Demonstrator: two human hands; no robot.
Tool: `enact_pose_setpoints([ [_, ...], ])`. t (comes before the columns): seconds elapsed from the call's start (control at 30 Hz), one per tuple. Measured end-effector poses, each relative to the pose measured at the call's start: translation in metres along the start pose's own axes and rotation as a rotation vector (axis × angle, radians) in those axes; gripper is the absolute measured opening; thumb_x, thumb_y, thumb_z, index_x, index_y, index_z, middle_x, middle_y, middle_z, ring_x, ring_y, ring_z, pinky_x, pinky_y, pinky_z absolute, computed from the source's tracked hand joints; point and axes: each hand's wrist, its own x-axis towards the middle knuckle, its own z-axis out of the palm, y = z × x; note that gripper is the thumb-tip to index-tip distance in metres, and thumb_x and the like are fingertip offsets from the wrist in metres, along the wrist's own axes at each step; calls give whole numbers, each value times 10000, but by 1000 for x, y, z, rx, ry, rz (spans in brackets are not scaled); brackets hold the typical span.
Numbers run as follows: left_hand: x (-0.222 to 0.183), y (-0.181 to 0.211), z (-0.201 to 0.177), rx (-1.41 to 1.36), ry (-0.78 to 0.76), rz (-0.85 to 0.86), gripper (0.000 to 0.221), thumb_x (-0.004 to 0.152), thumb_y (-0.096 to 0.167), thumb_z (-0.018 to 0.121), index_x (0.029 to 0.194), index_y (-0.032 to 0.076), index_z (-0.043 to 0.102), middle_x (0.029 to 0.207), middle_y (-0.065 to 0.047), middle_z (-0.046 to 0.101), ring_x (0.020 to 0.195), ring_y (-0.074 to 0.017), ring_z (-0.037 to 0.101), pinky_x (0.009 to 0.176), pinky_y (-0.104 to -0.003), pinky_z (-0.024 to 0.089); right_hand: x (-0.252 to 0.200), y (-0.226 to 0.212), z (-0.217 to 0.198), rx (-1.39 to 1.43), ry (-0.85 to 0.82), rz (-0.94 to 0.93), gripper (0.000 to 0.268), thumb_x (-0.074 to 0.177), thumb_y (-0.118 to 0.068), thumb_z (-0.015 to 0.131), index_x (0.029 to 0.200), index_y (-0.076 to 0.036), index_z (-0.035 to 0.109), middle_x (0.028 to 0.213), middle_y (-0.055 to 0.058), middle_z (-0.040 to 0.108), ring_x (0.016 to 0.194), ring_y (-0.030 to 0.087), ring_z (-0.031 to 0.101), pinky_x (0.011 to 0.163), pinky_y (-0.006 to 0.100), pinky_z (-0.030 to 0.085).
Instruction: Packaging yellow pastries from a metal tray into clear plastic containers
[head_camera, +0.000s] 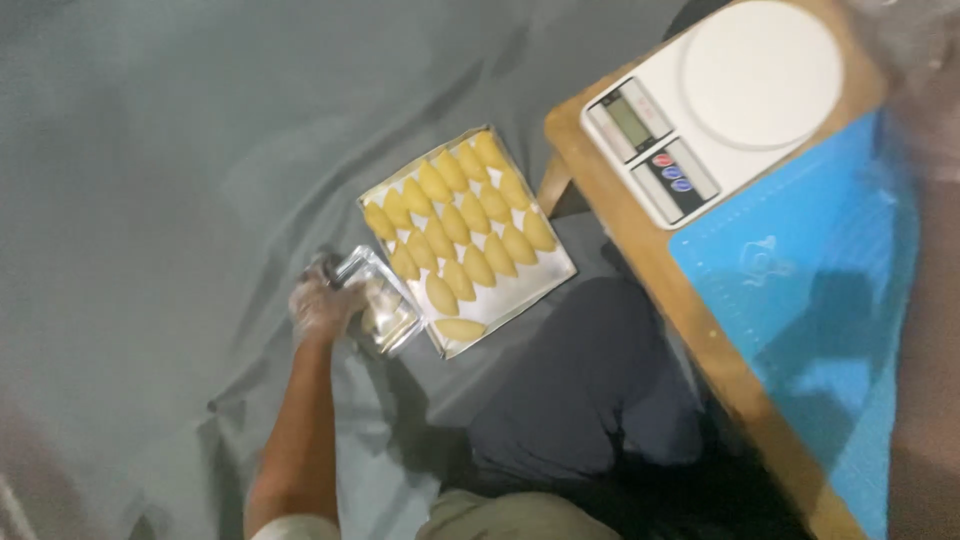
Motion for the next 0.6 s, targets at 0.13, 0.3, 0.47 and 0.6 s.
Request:
enact_pose_setpoints([
  [0.13,112,-124,91,499,650,976,382,883,551,456,1165,453,695,1446,-246,486,1264,-374,570,1205,-430,299,-6,110,-19,1154,-108,647,126,1012,-329,727,1029,-205,713,911,46,634,744,258,614,565,418,431],
  [0.3,52,-93,95,255,1150,960,1092,983,59,721,1607,465,-77,1565,-344,347,1304,-450,531,1104,-589,492,5,128,-17,1296,-228,862,111,1076,-221,624,969,-199,642,844,11,631,628,246,619,514,431,447],
  [0.47,-9,-116,157,-650,464,363,1117,789,525,582,1581,165,-118,1667,-176,-140,1569,-454,11,1254,-609,145,7,157,-12,1462,-19,1010,73,967,-122,625,950,-91,562,947,102,569,730,298,564,574,439,438],
  [0.6,-68,-84,154,-850,372,275,1274,786,326,776,1547,157,-232,1691,-230,-71,1555,-310,149,1256,-368,220,10,179,-9,1676,61,1020,289,781,82,555,1054,-14,560,972,142,533,798,302,521,658,420,419],
])
